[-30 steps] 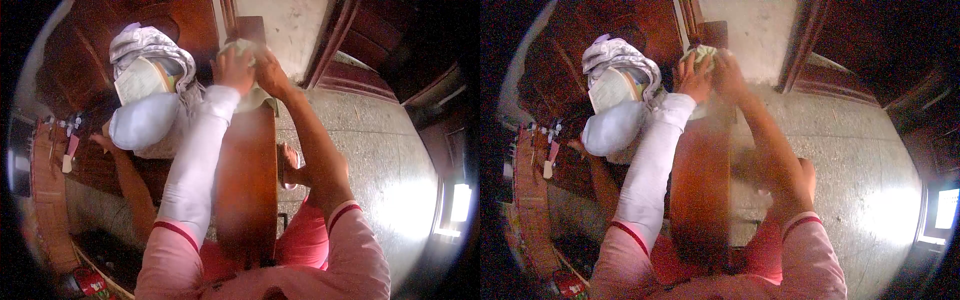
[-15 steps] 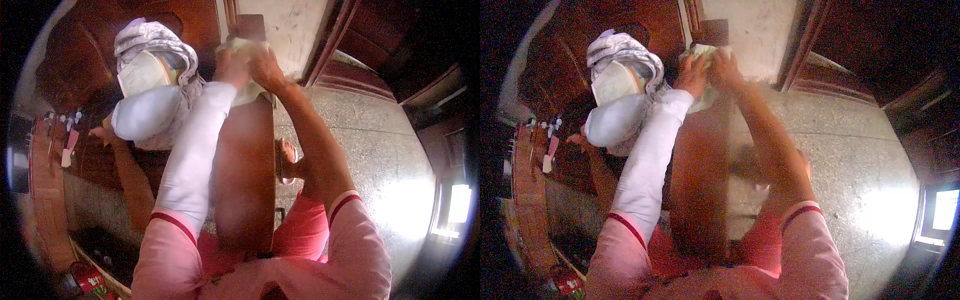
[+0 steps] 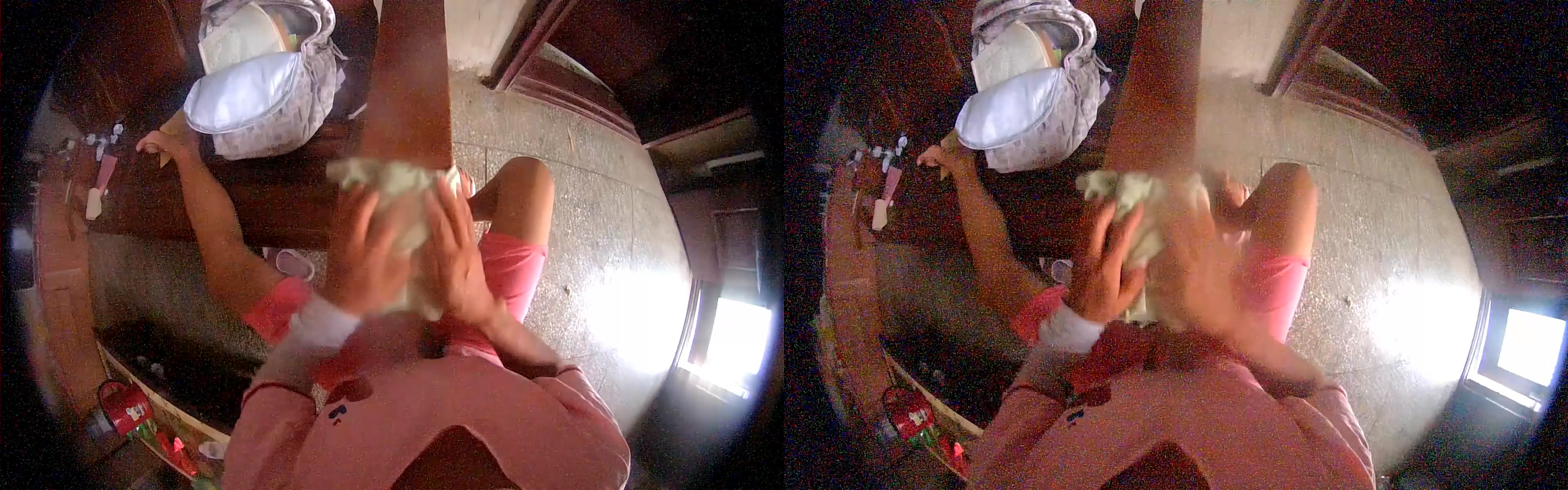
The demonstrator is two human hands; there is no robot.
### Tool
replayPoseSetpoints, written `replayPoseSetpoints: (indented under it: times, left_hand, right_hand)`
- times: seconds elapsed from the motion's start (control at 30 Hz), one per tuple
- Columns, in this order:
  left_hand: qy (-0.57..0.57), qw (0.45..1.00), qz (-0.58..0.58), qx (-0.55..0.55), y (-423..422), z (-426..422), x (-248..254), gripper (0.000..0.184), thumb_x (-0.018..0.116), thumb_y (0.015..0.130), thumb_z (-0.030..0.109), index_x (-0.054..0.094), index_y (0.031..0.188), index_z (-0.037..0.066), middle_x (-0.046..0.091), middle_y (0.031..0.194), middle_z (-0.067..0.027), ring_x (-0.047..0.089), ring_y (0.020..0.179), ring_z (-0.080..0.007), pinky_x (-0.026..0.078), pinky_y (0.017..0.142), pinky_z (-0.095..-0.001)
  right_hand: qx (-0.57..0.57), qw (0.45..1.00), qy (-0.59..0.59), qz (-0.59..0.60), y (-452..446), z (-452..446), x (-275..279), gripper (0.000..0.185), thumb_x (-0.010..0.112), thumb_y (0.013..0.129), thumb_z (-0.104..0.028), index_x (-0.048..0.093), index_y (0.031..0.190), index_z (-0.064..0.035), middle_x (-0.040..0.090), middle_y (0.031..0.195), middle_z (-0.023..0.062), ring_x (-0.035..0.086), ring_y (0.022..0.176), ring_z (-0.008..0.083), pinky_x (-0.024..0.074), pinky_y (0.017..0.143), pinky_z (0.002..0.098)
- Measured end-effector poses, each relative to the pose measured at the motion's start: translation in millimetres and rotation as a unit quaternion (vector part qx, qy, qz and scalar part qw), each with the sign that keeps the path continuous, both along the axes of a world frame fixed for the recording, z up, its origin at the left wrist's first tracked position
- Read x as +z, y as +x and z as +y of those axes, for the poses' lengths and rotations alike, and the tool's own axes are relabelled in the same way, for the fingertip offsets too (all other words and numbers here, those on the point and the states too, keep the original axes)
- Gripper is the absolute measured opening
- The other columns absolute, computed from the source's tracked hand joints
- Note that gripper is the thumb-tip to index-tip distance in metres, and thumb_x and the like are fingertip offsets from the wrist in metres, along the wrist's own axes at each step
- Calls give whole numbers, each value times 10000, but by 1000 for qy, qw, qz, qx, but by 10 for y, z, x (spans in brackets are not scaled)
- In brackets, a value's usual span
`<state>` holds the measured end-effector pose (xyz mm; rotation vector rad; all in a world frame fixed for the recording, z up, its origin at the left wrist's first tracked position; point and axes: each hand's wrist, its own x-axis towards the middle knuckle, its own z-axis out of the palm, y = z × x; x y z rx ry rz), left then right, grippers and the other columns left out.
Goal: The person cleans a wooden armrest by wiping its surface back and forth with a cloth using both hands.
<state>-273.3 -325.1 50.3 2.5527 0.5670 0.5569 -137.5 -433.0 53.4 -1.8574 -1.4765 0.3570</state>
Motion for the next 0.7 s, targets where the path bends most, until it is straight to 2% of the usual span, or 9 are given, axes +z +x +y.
replayPoseSetpoints:
  times: [0.07,0.13,0.23,0.33,0.37,0.47,0.5,0.6,0.7]
  left_hand:
    - [11,1000,-13,13,-291,-284,-221,567,534,765,161,371,1303,89,277,1314,-239,268,1227,-415,240,1008,-490]
    - [23,996,-83,13,-514,-513,-628,496,503,838,250,387,1294,94,229,1349,-230,256,1241,-403,238,1009,-493]
    - [17,999,-19,45,-791,-687,-907,503,488,860,320,379,1298,99,230,1352,-233,260,1243,-394,250,1005,-484]
    - [-132,982,48,130,-786,-809,-877,524,495,857,339,361,1309,108,255,1344,-238,271,1238,-392,262,1003,-471]
    - [-63,985,32,159,-677,-755,-892,525,467,871,301,323,1326,84,286,1323,-248,285,1223,-402,290,985,-456]
    - [-52,983,-150,90,-258,-427,-263,520,440,871,220,284,1335,45,290,1322,-239,290,1216,-402,282,988,-435]
    - [-75,983,-127,107,-190,-393,-147,512,423,848,97,272,1330,13,303,1323,-220,302,1213,-381,281,986,-420]
    - [-55,986,-137,83,-70,-102,-116,541,423,802,-12,282,1324,14,310,1335,-193,298,1223,-357,288,985,-408]
    - [-156,974,-150,64,151,242,-58,605,423,765,-53,248,1340,16,341,1322,-198,351,1191,-353,290,987,-387]
  right_hand:
    - [-1,999,-21,-41,-332,-268,-65,569,482,767,-65,301,1300,26,207,1373,234,141,1264,468,176,1029,515]
    - [65,986,-77,-131,-479,-569,-392,578,500,750,-86,342,1307,-80,231,1380,187,212,1237,469,234,1018,498]
    - [63,975,-45,-207,-502,-633,-372,570,506,748,-110,358,1297,-75,255,1378,160,234,1252,421,254,1008,501]
    - [139,986,2,-95,-365,-429,-143,583,511,736,-112,355,1297,-74,271,1381,135,257,1262,366,271,1002,488]
    - [130,983,-12,-131,-344,-327,-10,572,507,727,-99,372,1281,-54,304,1364,137,298,1251,333,274,1002,470]
    - [112,980,-24,-160,-272,-63,150,553,500,730,-111,389,1266,-36,323,1351,149,321,1240,328,267,1010,453]
    - [100,980,-1,-175,-251,30,128,523,494,739,-121,402,1241,-5,339,1333,176,335,1229,329,273,1003,460]
    - [81,979,-16,-184,-134,297,218,487,478,760,-120,399,1222,13,341,1320,200,330,1226,323,285,999,439]
    - [100,957,-1,-272,178,712,90,411,491,765,-148,463,1137,25,426,1212,215,424,1127,307,324,973,383]
